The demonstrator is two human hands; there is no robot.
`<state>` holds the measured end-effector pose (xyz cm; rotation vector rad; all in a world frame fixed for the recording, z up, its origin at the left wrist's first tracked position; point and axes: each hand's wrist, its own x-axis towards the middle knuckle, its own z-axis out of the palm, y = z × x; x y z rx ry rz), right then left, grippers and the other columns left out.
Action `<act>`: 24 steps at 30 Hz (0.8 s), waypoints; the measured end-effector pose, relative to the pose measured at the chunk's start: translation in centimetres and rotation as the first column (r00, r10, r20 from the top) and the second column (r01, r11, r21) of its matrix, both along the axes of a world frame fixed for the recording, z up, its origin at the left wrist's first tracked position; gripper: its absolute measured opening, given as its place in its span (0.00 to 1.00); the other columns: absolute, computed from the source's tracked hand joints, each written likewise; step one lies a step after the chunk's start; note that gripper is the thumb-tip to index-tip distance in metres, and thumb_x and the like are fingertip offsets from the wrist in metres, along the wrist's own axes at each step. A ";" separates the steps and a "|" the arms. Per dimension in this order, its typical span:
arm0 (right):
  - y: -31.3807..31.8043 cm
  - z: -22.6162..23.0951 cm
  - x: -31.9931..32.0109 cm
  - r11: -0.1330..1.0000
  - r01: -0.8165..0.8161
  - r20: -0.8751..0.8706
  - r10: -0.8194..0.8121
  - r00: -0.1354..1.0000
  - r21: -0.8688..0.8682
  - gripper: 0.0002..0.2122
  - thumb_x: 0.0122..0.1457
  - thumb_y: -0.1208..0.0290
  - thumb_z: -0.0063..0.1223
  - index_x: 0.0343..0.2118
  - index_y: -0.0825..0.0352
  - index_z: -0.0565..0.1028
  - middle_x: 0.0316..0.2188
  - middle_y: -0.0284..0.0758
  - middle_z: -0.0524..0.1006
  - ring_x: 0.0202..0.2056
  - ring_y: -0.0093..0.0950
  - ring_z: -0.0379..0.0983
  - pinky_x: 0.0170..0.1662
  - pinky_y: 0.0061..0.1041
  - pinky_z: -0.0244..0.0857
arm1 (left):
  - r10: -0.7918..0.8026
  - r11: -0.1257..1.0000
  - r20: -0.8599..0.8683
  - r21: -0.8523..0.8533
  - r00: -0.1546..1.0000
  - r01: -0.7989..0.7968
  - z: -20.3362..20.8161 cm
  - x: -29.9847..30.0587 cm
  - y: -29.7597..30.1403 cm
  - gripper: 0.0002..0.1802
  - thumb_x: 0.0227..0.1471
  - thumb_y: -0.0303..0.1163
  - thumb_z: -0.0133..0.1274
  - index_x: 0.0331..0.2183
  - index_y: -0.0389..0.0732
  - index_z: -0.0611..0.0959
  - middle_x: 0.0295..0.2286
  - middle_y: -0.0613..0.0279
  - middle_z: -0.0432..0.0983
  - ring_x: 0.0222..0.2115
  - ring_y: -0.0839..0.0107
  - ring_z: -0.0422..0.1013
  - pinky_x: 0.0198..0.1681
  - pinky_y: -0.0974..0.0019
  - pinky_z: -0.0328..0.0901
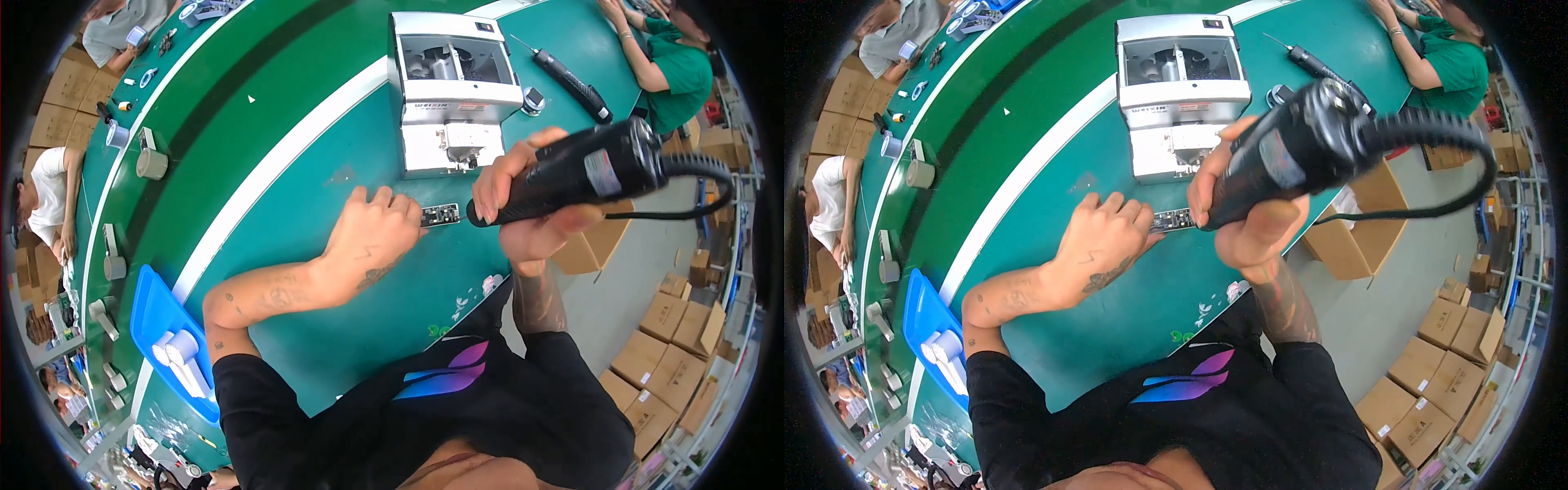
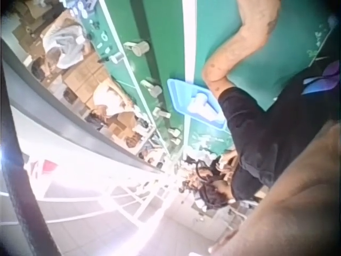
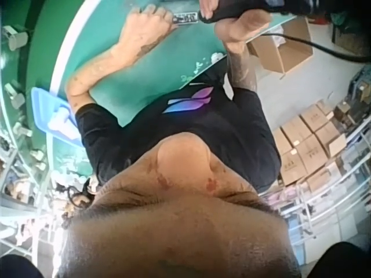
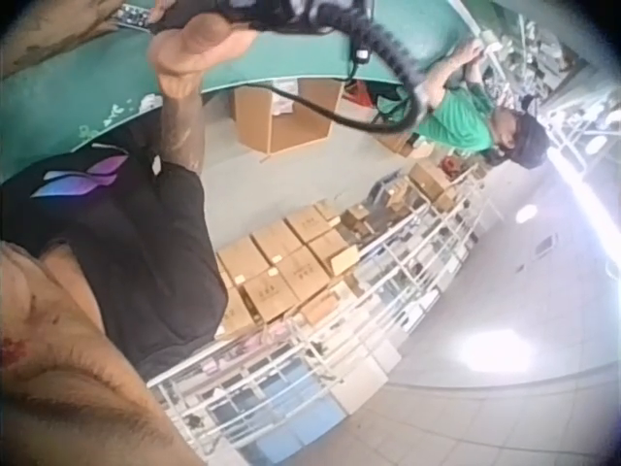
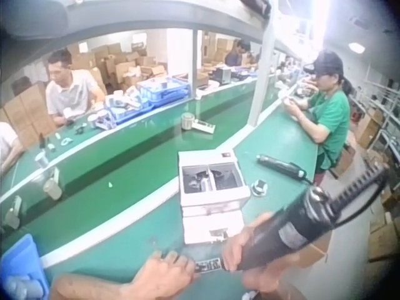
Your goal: The person installs screws into a printed circuit board using an electric screwdriver.
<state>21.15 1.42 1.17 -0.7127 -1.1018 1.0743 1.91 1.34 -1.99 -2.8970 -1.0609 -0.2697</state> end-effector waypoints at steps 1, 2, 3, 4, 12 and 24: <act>-0.2 -0.3 -0.1 0.998 -0.043 -0.031 0.044 0.999 0.043 0.44 0.48 0.22 0.41 0.50 0.64 0.59 0.17 0.33 0.65 0.12 0.23 0.61 0.16 0.23 0.58 | 0.003 1.000 -0.007 0.001 1.000 -0.002 -0.1 -0.1 0.0 0.18 0.48 0.45 0.61 0.23 0.42 0.75 0.19 0.65 0.70 0.25 0.68 0.71 0.28 0.63 0.63; -0.3 -0.3 -0.2 0.999 -0.018 0.001 0.018 1.000 0.050 0.43 0.47 0.22 0.41 0.49 0.63 0.60 0.17 0.32 0.65 0.12 0.23 0.61 0.16 0.23 0.59 | 0.005 1.000 -0.014 0.001 1.000 -0.005 -0.1 -0.1 0.0 0.18 0.48 0.45 0.60 0.23 0.42 0.75 0.19 0.65 0.70 0.25 0.68 0.71 0.28 0.63 0.63; -0.4 -0.4 -0.3 0.999 -0.019 0.002 0.019 1.000 0.048 0.43 0.47 0.22 0.41 0.49 0.63 0.60 0.17 0.32 0.65 0.12 0.23 0.61 0.16 0.23 0.59 | 0.005 1.000 -0.012 -0.001 1.000 -0.005 -0.1 -0.1 0.0 0.18 0.48 0.45 0.60 0.23 0.42 0.75 0.19 0.65 0.70 0.25 0.68 0.71 0.28 0.63 0.63; -0.5 -0.5 -0.3 0.997 -0.015 -0.019 0.016 1.000 0.075 0.43 0.47 0.22 0.41 0.49 0.63 0.60 0.18 0.32 0.65 0.12 0.23 0.61 0.16 0.23 0.59 | -0.003 1.000 -0.009 -0.004 1.000 0.003 -0.1 -0.2 0.1 0.18 0.49 0.45 0.60 0.23 0.42 0.75 0.19 0.65 0.70 0.25 0.68 0.71 0.28 0.63 0.63; -0.8 -0.5 1.0 0.975 -0.118 -0.016 0.123 0.992 0.190 0.43 0.46 0.22 0.44 0.46 0.63 0.63 0.19 0.32 0.66 0.14 0.23 0.62 0.15 0.25 0.59 | -0.033 0.999 0.012 -0.030 0.999 0.034 0.1 -0.2 0.6 0.18 0.48 0.45 0.62 0.23 0.42 0.76 0.19 0.64 0.71 0.25 0.68 0.71 0.29 0.64 0.63; 5.5 5.2 -2.8 0.945 0.160 0.278 -0.241 0.930 0.285 0.46 0.55 0.25 0.36 0.48 0.77 0.65 0.15 0.35 0.68 0.14 0.20 0.64 0.18 0.18 0.58 | 0.119 0.991 -0.009 -0.065 0.993 -0.119 4.1 -0.8 -0.9 0.35 0.46 0.53 0.62 0.47 0.34 0.79 0.29 0.61 0.71 0.34 0.68 0.69 0.33 0.65 0.63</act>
